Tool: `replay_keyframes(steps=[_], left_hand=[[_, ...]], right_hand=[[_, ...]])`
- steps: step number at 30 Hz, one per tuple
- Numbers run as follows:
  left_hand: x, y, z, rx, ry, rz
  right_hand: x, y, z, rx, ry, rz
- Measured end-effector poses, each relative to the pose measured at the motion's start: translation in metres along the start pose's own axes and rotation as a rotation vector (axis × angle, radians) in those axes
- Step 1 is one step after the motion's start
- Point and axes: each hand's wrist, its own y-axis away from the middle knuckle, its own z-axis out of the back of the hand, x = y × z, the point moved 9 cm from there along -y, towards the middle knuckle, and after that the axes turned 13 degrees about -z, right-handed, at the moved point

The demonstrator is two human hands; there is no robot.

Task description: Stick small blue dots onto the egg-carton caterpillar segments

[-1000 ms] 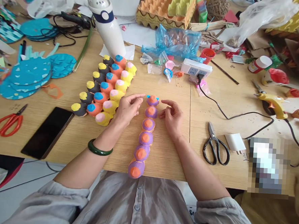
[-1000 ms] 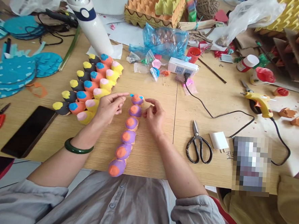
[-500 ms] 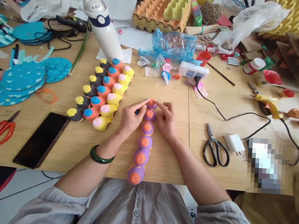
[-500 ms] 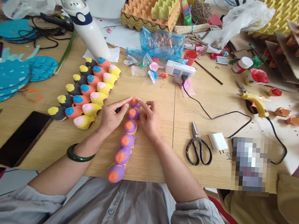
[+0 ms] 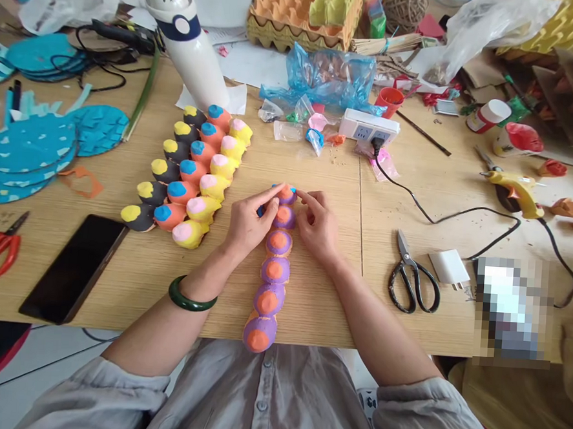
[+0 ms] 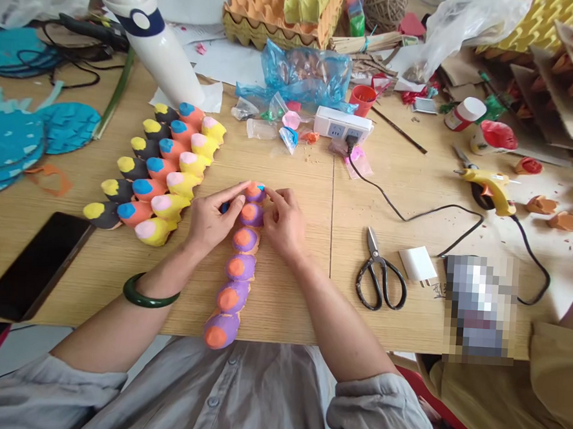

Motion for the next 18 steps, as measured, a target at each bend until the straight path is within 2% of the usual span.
replay_keyframes(steps=[13,18], left_hand=[[-0.0006,0.0019,-0.0014,0.008,-0.009,0.000],[-0.0033,0.0013,-0.0007,-0.019,0.010,-0.060]], right_hand=[[0.0048,0.0015,0.0029,-0.011,-0.076,0.046],[0.0078,0.0021,0.0020,0.011,-0.084,0.066]])
